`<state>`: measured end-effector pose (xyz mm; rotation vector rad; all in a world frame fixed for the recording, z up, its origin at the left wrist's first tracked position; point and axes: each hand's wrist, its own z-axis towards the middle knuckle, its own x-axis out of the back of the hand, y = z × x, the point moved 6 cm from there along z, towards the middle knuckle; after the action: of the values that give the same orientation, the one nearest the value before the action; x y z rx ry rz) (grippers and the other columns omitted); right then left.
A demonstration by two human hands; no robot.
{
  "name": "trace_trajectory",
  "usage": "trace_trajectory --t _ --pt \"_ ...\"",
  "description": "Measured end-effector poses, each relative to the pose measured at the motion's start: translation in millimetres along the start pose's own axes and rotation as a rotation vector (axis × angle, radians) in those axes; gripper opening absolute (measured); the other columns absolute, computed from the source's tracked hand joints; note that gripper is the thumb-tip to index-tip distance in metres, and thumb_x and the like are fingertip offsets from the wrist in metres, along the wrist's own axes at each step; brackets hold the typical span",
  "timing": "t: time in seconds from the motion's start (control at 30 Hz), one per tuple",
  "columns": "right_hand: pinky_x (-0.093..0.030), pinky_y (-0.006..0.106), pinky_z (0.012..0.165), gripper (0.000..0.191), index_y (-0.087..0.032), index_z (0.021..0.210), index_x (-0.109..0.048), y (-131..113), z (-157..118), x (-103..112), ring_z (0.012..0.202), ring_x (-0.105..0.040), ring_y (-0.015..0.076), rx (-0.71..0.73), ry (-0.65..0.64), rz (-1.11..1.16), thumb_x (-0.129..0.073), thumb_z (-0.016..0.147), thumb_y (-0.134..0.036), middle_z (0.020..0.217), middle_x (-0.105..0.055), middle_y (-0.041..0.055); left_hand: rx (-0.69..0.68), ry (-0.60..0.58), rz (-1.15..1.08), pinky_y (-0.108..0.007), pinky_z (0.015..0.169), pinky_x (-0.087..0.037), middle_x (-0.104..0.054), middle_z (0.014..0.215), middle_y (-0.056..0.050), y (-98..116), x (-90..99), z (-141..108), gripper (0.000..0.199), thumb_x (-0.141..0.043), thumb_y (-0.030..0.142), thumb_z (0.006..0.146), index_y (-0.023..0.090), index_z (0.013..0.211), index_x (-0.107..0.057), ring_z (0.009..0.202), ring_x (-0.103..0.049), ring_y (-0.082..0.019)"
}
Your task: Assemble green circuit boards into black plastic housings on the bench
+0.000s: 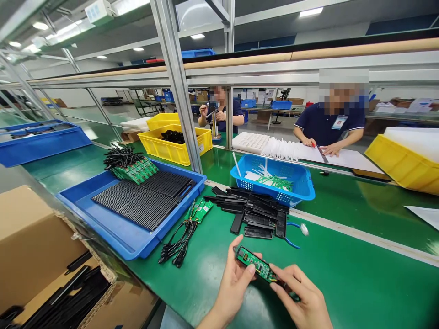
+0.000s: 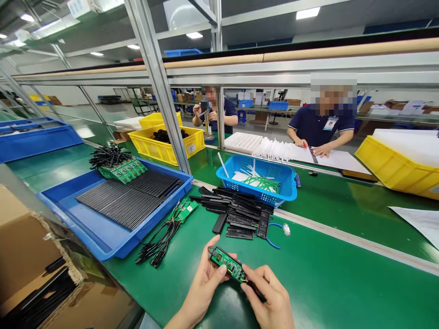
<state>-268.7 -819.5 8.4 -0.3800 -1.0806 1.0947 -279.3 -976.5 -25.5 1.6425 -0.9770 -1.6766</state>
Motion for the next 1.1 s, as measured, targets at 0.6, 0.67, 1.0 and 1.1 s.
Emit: trace_trajectory --t 0.6,0.67,1.0,1.1 --pt "-0.043 0.021 0.045 0.06 -0.015 0.077 -0.052 20 -14 -67 0.047 -0.061 0.014 -0.659 -0.242 0.565 -0.044 0.08 -0.075 0.061 -0.069 0.01 0.002 0.184 0.265 -0.029 0.079 -0.05 -0.072 0.088 -0.006 0 8.2 1 0.094 -0.076 0.042 0.073 0.02 0.144 -0.019 0.079 -0.067 -0.02" --pt "-0.039 0.02 0.042 0.059 -0.016 0.075 -0.052 21 -14 -67 0.045 -0.06 0.0132 -0.652 -0.227 0.54 -0.043 0.081 -0.073 0.058 -0.067 0.0084 -0.005 0.2 0.276 -0.029 0.079 -0.05 -0.072 0.088 -0.007 -1 8.5 0 0.092 -0.076 0.043 0.072 0.019 0.143 -0.022 0.077 -0.067 -0.02" --pt "-0.036 0.021 0.051 0.035 -0.018 0.092 -0.059 11 -3 -49 0.057 -0.056 0.0129 -0.512 -0.274 0.386 -0.062 0.08 -0.051 0.066 -0.062 -0.0016 0.072 0.274 0.188 -0.031 0.081 -0.052 -0.073 0.095 -0.009 6 17.2 2 0.087 -0.08 0.046 0.065 0.021 0.135 -0.035 0.086 -0.068 -0.022" --pt "-0.033 0.021 0.055 0.023 -0.02 0.08 -0.059 14 0 -37 0.058 -0.048 0.011 -0.432 -0.214 0.203 -0.071 0.076 -0.039 0.061 -0.053 -0.0055 0.075 0.303 0.196 -0.031 0.081 -0.052 -0.072 0.102 -0.013 10 27.2 3 0.072 -0.081 0.044 0.065 0.018 0.121 -0.045 0.093 -0.067 -0.024"
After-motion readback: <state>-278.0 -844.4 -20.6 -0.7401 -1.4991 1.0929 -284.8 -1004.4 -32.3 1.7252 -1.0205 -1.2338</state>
